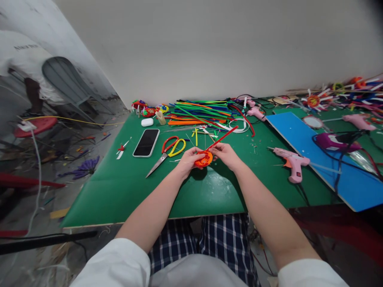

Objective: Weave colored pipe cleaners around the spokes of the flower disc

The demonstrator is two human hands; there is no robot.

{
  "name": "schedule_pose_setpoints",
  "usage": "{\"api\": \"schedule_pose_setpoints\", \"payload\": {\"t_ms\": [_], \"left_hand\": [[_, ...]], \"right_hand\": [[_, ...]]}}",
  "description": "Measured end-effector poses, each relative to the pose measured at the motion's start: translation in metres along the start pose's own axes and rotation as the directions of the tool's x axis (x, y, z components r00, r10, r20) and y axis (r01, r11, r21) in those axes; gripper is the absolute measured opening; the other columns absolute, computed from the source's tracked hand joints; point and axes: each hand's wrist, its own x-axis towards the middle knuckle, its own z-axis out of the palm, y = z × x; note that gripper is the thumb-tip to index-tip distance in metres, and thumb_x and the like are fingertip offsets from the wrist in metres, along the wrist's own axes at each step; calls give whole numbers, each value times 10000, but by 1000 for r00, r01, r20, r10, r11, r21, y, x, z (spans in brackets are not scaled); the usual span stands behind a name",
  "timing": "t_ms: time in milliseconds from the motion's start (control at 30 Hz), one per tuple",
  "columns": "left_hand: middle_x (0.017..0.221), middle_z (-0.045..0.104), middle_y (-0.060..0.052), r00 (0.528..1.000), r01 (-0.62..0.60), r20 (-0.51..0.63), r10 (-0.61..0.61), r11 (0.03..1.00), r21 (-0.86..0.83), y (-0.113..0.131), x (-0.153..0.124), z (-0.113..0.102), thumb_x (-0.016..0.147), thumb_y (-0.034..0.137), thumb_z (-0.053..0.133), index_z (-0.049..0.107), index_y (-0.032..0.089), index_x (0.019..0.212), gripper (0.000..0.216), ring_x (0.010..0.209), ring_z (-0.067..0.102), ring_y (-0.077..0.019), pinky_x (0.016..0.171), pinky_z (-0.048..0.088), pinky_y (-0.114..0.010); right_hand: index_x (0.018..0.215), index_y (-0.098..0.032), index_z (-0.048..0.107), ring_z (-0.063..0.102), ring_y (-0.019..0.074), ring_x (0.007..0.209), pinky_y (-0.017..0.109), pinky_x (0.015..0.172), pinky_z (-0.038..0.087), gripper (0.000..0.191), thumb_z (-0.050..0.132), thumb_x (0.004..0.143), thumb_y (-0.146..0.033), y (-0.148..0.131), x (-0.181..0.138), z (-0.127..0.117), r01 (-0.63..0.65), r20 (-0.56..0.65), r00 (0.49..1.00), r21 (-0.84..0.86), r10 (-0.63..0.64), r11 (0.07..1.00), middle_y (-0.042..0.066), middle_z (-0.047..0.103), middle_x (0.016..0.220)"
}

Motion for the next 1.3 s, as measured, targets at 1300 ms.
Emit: {"api": "schedule_pose_setpoints", "payload": {"t_ms": [1300], "left_hand": [[685,598,-22,992,-112,-26,122,965,237,0,-1,2,601,294,606,576,106,761,249,607,540,-98,600,422,-228]], "right_hand": [[664,-145,567,488,65,500,192,475,418,180,632,558,-276,0,0,-6,-102,89,991,-10,102,995,-21,540,565]]}}
